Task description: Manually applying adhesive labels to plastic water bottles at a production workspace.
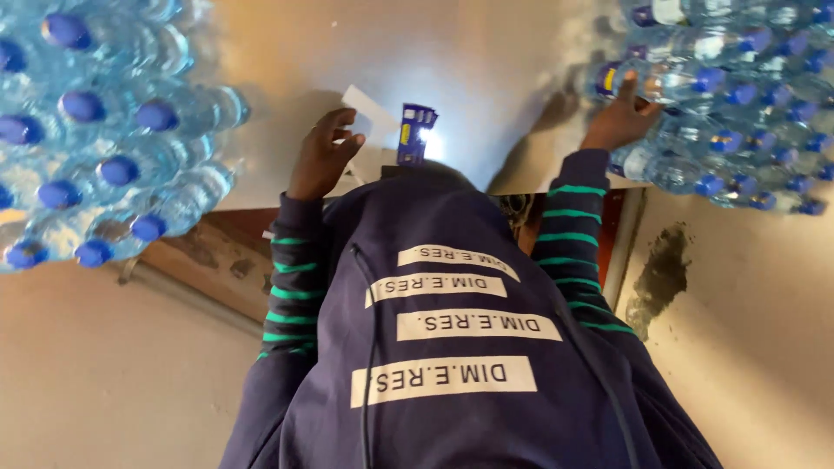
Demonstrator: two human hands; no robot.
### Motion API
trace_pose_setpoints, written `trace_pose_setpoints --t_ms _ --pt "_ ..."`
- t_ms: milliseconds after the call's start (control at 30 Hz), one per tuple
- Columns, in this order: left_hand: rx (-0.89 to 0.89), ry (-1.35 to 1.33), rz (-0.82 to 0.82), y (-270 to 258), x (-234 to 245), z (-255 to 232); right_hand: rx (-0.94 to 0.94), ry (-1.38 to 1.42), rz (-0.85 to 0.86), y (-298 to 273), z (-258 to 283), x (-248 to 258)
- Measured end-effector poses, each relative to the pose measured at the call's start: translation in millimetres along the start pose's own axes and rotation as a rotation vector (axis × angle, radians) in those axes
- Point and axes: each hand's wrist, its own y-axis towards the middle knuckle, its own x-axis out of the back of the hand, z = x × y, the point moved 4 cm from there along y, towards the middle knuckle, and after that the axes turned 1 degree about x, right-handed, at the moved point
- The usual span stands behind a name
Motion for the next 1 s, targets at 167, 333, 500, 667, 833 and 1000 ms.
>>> trace_pose_setpoints --t_ms 167,333,500,667,833,1000 --pt "-0.046 -0.052 -0.040 11 -14 34 0.185 -0.248 0.677 -21 -42 38" --pt "-0.112 -0.026 -0.110 24 -29 53 0.416 -0.309 1.271 -248 70 -34" --pt "-0.155 0.008 -0.066 24 -33 42 0.930 -0.664 1.360 -291 33 -108" --pt "-0.090 -0.062 -0.116 18 -14 49 1.016 -0.567 1.388 -270 10 -114" --pt "-0.128 -0.107 -0.109 20 -15 27 0.905 -0.521 1.468 -277 81 -74" --pt "-0.259 -0.204 -0.014 40 -30 -37 0.720 -0.186 1.545 -284 153 -41"
